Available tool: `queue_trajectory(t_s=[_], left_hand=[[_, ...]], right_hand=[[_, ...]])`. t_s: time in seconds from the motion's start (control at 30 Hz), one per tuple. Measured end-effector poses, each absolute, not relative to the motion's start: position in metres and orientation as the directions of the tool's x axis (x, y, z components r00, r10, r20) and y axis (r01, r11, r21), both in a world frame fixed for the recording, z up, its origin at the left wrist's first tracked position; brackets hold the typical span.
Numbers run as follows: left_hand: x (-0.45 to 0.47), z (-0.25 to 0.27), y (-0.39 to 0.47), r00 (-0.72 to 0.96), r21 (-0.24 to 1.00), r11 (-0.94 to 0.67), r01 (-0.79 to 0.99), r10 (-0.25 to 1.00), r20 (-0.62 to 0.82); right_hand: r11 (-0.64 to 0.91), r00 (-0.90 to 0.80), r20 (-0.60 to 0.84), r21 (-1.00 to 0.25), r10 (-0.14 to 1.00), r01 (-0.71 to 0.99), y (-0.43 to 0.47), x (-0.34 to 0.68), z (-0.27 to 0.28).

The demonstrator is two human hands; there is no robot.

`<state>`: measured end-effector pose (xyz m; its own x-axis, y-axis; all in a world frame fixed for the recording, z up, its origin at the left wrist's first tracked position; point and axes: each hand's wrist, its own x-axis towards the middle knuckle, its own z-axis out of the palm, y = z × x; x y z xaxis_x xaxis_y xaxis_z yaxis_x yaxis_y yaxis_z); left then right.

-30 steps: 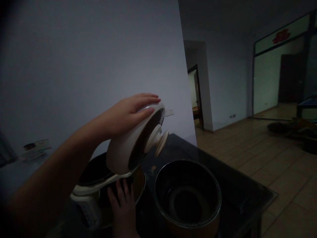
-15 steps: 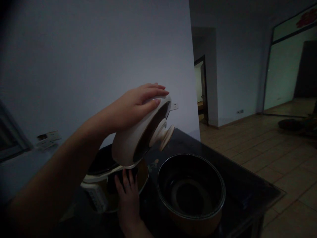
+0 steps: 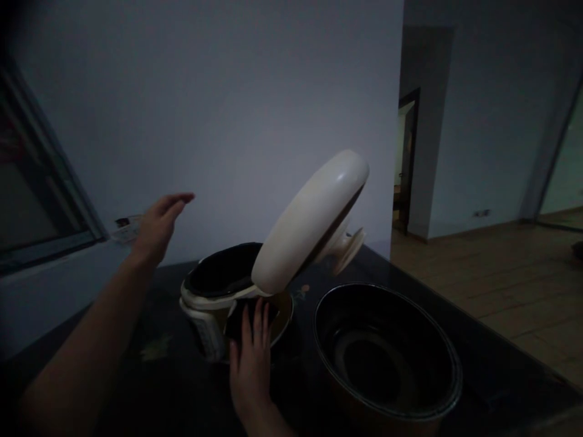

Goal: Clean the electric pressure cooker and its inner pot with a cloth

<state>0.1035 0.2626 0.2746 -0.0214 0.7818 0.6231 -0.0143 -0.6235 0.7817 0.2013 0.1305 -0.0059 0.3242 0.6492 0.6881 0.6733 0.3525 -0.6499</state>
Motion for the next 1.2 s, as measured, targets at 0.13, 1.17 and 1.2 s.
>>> queue_trajectory(t_s=[0.13, 1.17, 1.2], left_hand=[[0.049, 0.176, 0.321, -0.113, 0.959, -0.265, -0.099, 0.961, 0.254], [0.052, 0.092, 0.351, 0.168, 0.888, 0.102, -0.449, 0.985, -0.028], [0.049, 0.091, 0.346, 0.157, 0.888, 0.093, -0.450, 0.987, -0.024]], right_hand=[[0.344, 0.473, 0.598, -0.783, 0.647, 0.518, 0.143, 0.201, -0.019], [0.370, 0.542, 0.501, -0.865, 0.675, 0.339, 0.161, 0.228, 0.038], [0.370, 0.545, 0.507, -0.861, 0.668, 0.348, 0.163, 0.229, 0.040]])
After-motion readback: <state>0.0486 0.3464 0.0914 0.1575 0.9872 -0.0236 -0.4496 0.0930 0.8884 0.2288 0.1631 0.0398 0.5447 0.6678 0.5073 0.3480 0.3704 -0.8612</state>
